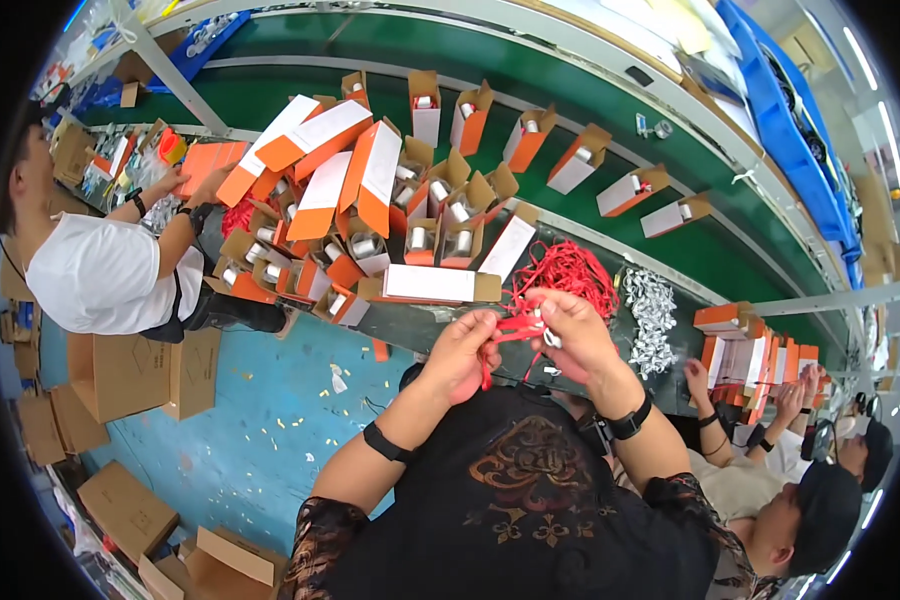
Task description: The person picks up a red lanyard and a white cable, threads the lanyard through the cable loop, and places the assembly into a small orange box. They repeat this process for several boxes, occasionally closing the lids and setting them on the conveyor belt.
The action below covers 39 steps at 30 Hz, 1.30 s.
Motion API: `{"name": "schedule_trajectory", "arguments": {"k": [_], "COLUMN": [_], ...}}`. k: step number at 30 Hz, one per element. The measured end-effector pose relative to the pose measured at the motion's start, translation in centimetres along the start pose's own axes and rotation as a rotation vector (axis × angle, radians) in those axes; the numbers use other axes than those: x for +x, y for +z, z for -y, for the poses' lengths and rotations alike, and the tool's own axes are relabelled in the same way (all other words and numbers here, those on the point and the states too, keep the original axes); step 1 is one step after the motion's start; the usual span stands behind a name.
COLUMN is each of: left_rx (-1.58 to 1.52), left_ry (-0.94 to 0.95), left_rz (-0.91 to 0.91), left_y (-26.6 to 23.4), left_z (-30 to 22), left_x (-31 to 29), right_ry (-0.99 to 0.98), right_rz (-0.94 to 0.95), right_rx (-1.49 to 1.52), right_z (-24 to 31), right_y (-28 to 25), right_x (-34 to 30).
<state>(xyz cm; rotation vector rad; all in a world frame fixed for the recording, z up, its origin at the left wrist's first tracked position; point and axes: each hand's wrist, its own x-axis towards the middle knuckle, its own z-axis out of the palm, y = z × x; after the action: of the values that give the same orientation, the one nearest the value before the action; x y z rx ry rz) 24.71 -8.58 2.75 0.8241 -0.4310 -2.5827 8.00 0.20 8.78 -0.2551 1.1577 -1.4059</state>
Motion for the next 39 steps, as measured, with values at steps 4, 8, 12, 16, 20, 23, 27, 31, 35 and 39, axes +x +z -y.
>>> {"name": "schedule_trajectory", "arguments": {"k": [4, 8, 12, 16, 20, 23, 27, 31, 35, 39], "left_rx": [-0.071, -0.311, -0.489, -0.422, -0.368, -0.329, -0.633, 0.038, 0.799, 2.112], "left_ry": [-0.365, -0.415, -0.351, -0.341, -0.364, -0.42, -0.593, -0.752, -0.593, 0.867], "left_rz": [0.056, 0.097, 0.266, -0.019, -0.052, 0.011, 0.577, 0.042, -0.054, -0.128], "left_y": [0.6, 1.8, 1.6, 2.3, 2.5, 1.7, -3.0, -1.1, -1.6, -5.1], "left_z": [0.6, 1.7, 2.2, 2.7, 2.8, 3.2, 5.5, 4.6, 4.0, 2.1], "left_x": [1.2, 2.6, 4.1, 4.5, 4.4, 4.6, 6.2, 6.1, 5.9, 7.3], "right_ry": [-0.146, -0.617, -0.995, -0.938, -0.84, -0.802, -0.834, -0.516, 0.137, 0.106], "right_rz": [0.059, 0.044, -0.067, 0.025, 0.057, 0.194, 0.185, 0.052, -0.038, -0.211], "right_rx": [-0.383, -1.299, -1.595, -1.486, -1.38, -1.5, -1.293, -0.937, -0.276, -0.165], "right_z": [-0.4, 0.0, -3.0, -3.1, -3.9, -4.6, -7.4, -10.2, -10.4, -9.5], "right_y": [0.3, 1.1, -0.9, -1.4, -3.2, -5.1, -8.4, -10.4, -12.5, -14.5], "right_x": [-1.0, -1.0, 0.5, 0.3, 0.1, 0.4, 1.4, 1.2, 1.4, 0.4]}}
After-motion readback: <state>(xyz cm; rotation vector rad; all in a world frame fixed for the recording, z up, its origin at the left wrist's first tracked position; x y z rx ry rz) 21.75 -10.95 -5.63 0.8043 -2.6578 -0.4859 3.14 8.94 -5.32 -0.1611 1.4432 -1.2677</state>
